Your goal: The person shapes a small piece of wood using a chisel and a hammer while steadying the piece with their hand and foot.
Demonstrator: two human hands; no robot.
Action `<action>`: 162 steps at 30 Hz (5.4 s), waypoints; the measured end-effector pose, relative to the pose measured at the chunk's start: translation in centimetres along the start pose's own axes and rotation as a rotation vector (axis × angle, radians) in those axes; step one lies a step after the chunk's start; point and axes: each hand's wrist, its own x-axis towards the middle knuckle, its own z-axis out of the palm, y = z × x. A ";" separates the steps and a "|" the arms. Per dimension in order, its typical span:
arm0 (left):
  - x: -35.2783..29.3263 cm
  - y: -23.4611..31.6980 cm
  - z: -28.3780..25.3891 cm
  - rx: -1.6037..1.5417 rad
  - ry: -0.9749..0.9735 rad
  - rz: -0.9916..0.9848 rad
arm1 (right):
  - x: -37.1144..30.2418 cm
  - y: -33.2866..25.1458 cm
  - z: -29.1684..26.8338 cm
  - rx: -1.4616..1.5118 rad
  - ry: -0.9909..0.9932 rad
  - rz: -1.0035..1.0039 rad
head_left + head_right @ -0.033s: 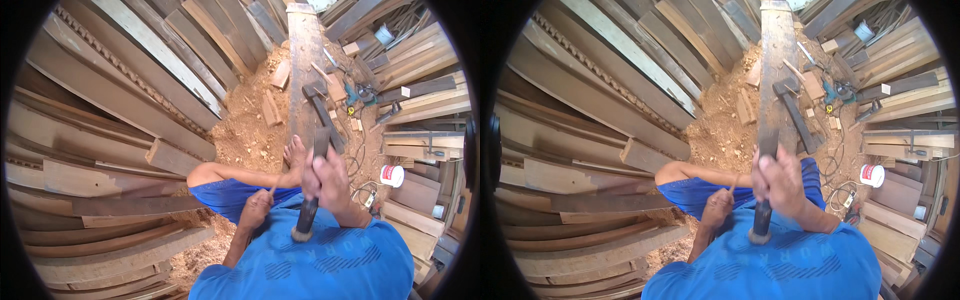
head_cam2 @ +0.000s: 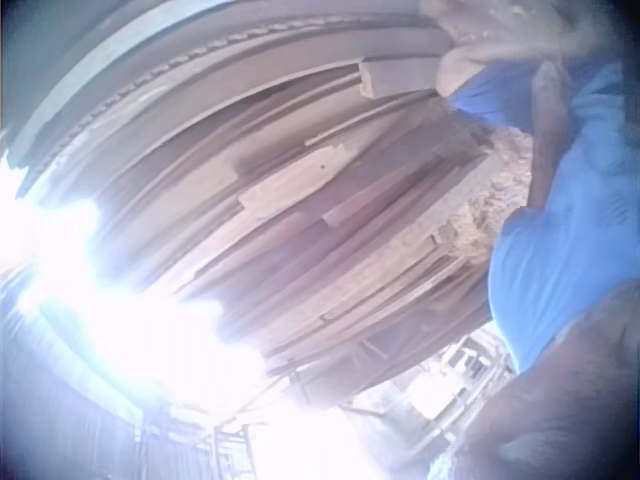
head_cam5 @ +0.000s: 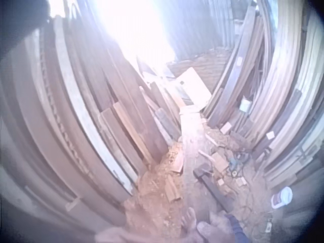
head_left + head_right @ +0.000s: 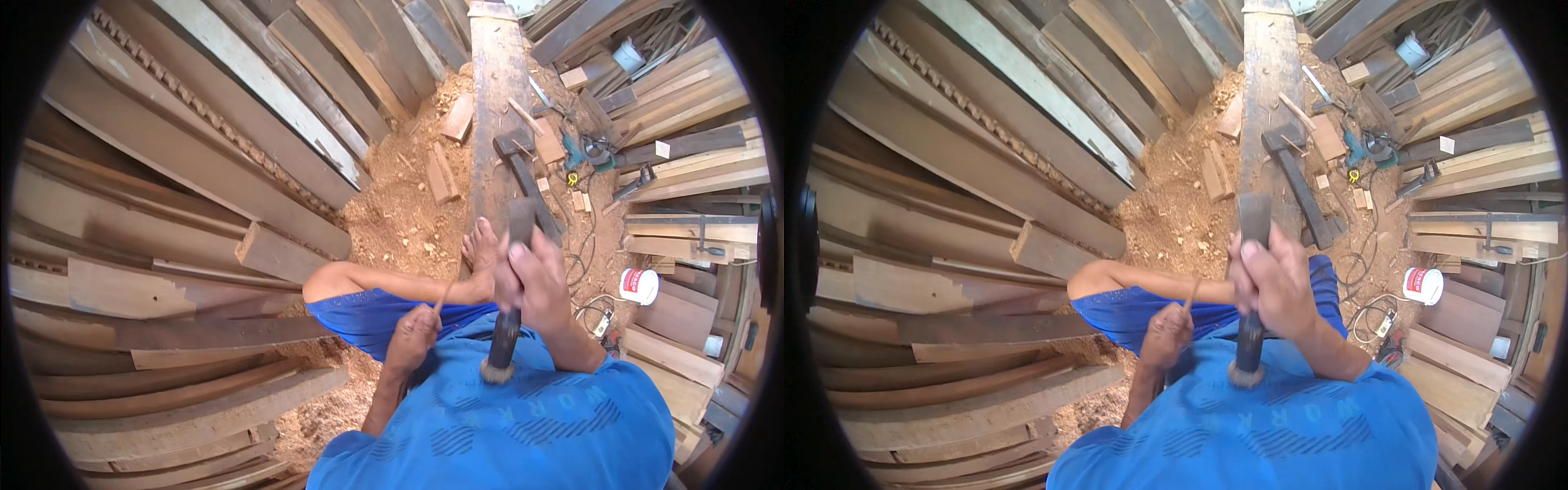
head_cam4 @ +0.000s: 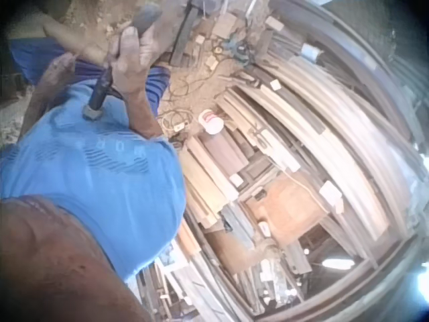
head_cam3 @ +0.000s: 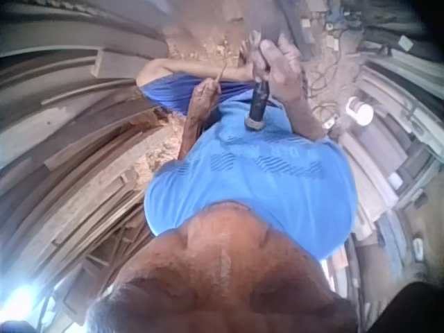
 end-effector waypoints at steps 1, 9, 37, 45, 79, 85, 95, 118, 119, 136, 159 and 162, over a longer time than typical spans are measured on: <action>0.5 0.9 0.0 0.015 0.000 0.030 | 0.8 0.5 -0.8 -0.088 0.049 0.021; 5.0 6.4 -0.8 0.413 -0.093 0.289 | 3.4 2.6 -1.7 -0.407 -0.026 0.110; 3.9 7.9 2.4 0.381 0.104 0.387 | -0.5 4.2 3.9 0.238 -0.145 0.384; -0.1 2.8 -0.3 0.394 0.107 0.211 | -0.6 -0.3 -1.0 0.030 0.016 0.027; 6.6 4.6 1.1 -0.120 0.045 0.244 | 1.0 5.1 3.0 0.324 -0.124 0.365; 4.9 5.7 0.6 0.235 0.083 0.397 | -0.1 4.5 3.8 0.284 -0.190 0.466; -0.4 1.8 1.5 0.439 0.027 0.317 | -1.6 -0.2 0.9 0.095 -0.047 0.048; 9.6 5.9 2.8 -0.342 0.180 0.675 | 2.7 6.6 -3.1 -0.306 -0.095 0.155; 9.6 6.4 3.1 -0.407 0.209 0.694 | 2.4 6.9 -3.2 -0.315 -0.078 0.114; 7.6 8.0 0.5 -0.328 0.288 0.221 | 1.0 6.4 5.3 0.277 -0.266 0.455; 5.0 4.0 3.4 -0.627 -0.283 -0.030 | 4.0 3.9 -0.6 -0.302 -0.260 0.127; 5.0 4.2 3.1 -0.564 -0.335 -0.038 | 4.3 3.7 -1.5 -0.290 -0.212 0.159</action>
